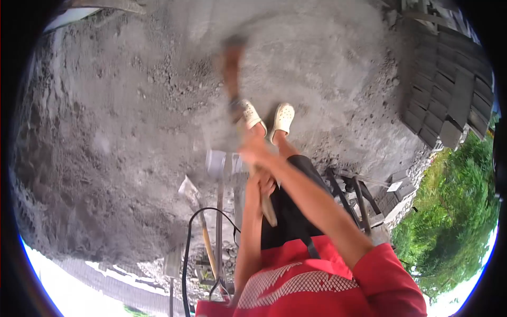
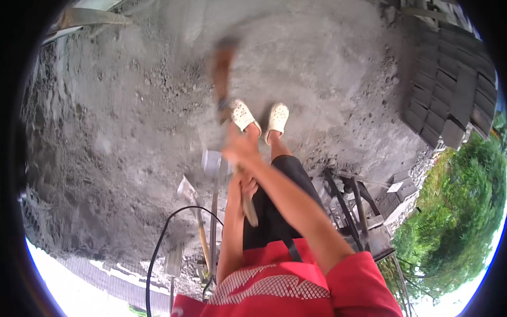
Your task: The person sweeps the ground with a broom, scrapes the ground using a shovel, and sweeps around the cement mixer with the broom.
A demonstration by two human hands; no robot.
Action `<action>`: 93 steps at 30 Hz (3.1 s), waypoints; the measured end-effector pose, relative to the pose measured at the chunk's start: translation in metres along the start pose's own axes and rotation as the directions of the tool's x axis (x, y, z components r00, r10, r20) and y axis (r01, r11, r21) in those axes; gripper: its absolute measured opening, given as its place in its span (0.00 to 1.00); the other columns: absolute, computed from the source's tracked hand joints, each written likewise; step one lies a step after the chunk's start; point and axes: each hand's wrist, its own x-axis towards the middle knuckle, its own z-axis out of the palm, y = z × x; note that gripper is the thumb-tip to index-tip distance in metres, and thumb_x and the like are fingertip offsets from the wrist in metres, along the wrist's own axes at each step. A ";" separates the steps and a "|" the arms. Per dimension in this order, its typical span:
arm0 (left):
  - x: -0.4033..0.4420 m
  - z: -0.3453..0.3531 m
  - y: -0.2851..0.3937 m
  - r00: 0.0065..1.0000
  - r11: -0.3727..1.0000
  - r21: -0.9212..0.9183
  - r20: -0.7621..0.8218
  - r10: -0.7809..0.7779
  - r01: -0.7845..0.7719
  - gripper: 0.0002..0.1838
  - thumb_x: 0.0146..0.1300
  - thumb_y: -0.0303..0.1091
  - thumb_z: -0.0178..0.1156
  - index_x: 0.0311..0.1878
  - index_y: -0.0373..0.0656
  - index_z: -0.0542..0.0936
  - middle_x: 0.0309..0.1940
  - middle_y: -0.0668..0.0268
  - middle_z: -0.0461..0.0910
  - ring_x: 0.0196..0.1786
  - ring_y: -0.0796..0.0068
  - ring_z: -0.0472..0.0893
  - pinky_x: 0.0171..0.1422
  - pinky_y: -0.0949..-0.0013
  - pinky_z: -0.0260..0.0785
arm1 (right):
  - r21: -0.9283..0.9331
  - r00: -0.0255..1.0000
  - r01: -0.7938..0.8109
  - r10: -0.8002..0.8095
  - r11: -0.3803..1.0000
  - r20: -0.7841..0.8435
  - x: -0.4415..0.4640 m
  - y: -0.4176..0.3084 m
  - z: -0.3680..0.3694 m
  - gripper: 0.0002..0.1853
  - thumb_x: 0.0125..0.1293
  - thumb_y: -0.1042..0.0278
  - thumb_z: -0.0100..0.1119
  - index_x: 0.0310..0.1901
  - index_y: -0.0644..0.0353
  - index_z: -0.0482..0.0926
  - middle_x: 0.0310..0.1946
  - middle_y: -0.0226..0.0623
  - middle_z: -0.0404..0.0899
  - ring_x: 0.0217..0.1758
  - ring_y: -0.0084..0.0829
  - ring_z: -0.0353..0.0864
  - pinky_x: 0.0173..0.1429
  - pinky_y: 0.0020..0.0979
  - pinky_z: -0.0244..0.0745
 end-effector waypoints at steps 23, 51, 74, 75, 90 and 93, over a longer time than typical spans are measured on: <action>-0.028 0.120 0.241 0.931 0.923 -0.179 0.073 0.357 -0.340 0.08 0.52 0.33 0.51 0.21 0.42 0.66 0.14 0.71 0.63 0.14 0.81 0.63 0.19 0.75 0.58 | 0.141 0.933 0.338 -0.351 0.931 0.079 0.070 -0.279 -0.115 0.39 0.50 0.68 0.56 0.64 0.67 0.51 0.27 0.38 0.76 0.21 0.26 0.75 0.24 0.24 0.70; -0.046 -0.082 0.478 0.781 0.538 0.632 0.180 0.598 -0.558 0.17 0.50 0.37 0.55 0.37 0.32 0.73 0.21 0.62 0.74 0.23 0.73 0.75 0.29 0.69 0.67 | 0.388 0.994 -0.008 -0.036 0.922 0.104 0.112 -0.479 0.087 0.22 0.60 0.58 0.54 0.50 0.64 0.66 0.37 0.40 0.75 0.38 0.31 0.77 0.40 0.33 0.72; 0.007 -0.098 0.676 0.961 0.468 0.861 0.078 0.264 -0.198 0.11 0.60 0.38 0.53 0.25 0.44 0.67 0.15 0.72 0.65 0.16 0.80 0.65 0.21 0.71 0.64 | 0.959 0.979 0.193 0.033 0.206 -0.204 0.091 -0.562 0.235 0.38 0.54 0.75 0.52 0.67 0.52 0.50 0.23 0.30 0.70 0.16 0.18 0.67 0.20 0.22 0.64; 0.019 -0.094 0.676 0.956 0.372 0.906 0.100 0.277 -0.202 0.10 0.59 0.37 0.52 0.25 0.44 0.68 0.15 0.72 0.65 0.16 0.80 0.65 0.20 0.70 0.64 | 0.963 0.972 0.225 0.032 0.150 -0.232 0.107 -0.553 0.237 0.37 0.54 0.74 0.53 0.66 0.52 0.52 0.23 0.29 0.70 0.16 0.18 0.67 0.19 0.22 0.64; -0.073 -0.210 0.615 0.982 -0.084 0.979 0.180 -0.058 -0.185 0.15 0.57 0.38 0.53 0.42 0.41 0.65 0.18 0.72 0.66 0.13 0.82 0.65 0.16 0.76 0.59 | 0.837 0.910 0.353 0.361 -0.419 -0.203 -0.026 -0.595 0.360 0.39 0.57 0.79 0.46 0.68 0.48 0.43 0.11 0.28 0.62 0.08 0.18 0.62 0.11 0.21 0.59; -0.082 -0.178 0.659 0.965 -0.029 0.986 0.170 0.200 -0.167 0.12 0.57 0.40 0.55 0.35 0.43 0.67 0.18 0.74 0.64 0.15 0.84 0.64 0.15 0.77 0.56 | 0.842 0.961 0.267 0.065 -0.469 -0.268 -0.002 -0.598 0.354 0.40 0.56 0.79 0.48 0.68 0.50 0.42 0.12 0.28 0.63 0.09 0.19 0.62 0.12 0.22 0.60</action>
